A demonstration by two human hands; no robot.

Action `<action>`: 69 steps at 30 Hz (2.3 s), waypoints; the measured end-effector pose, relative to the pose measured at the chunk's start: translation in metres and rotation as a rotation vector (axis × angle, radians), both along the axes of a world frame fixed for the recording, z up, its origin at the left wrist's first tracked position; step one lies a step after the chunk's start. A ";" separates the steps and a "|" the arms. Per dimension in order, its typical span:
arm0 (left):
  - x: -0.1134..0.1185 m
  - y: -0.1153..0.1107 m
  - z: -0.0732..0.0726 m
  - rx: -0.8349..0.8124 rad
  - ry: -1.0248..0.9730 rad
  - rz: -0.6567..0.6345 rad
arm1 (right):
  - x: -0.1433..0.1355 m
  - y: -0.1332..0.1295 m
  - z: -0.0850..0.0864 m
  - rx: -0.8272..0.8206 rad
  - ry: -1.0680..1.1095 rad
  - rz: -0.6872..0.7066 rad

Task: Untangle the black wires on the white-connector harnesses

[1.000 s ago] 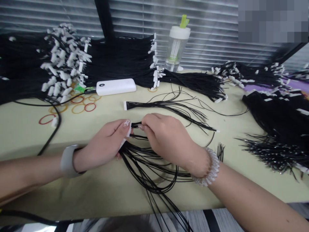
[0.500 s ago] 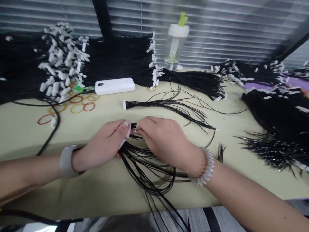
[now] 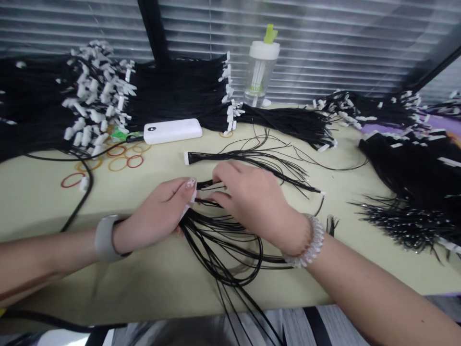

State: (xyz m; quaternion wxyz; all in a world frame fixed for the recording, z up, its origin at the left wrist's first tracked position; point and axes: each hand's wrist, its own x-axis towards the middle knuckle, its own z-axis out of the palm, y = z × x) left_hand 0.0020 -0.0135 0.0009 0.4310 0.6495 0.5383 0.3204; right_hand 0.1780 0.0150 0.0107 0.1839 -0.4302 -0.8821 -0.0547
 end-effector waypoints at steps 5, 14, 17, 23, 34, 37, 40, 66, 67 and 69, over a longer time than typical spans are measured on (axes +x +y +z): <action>-0.002 0.004 -0.008 -0.070 -0.127 0.113 | 0.016 0.009 0.017 0.074 0.097 -0.017; -0.003 0.007 -0.012 -0.075 -0.130 0.187 | 0.032 -0.008 0.041 -0.535 -0.089 0.239; -0.003 0.006 -0.010 -0.040 -0.111 0.190 | 0.027 -0.012 0.034 -0.594 -0.102 0.223; -0.001 0.005 -0.009 -0.009 -0.109 0.203 | -0.002 -0.021 0.013 -0.563 0.030 0.289; -0.001 0.003 -0.003 0.004 -0.030 0.191 | -0.016 -0.025 0.005 -0.503 0.101 0.259; 0.000 0.003 -0.003 -0.029 -0.072 0.192 | -0.015 -0.025 0.003 -0.431 0.050 0.249; 0.000 0.003 -0.004 -0.040 -0.098 0.195 | -0.015 -0.025 0.001 -0.383 0.012 0.248; -0.001 0.003 -0.004 -0.064 -0.115 0.137 | 0.028 0.003 0.034 -0.310 0.015 0.019; -0.001 0.003 -0.005 -0.065 -0.119 0.139 | 0.035 0.008 0.038 -0.283 0.069 -0.055; -0.001 0.003 -0.006 -0.061 -0.119 0.146 | 0.045 0.016 0.043 -0.165 0.262 -0.213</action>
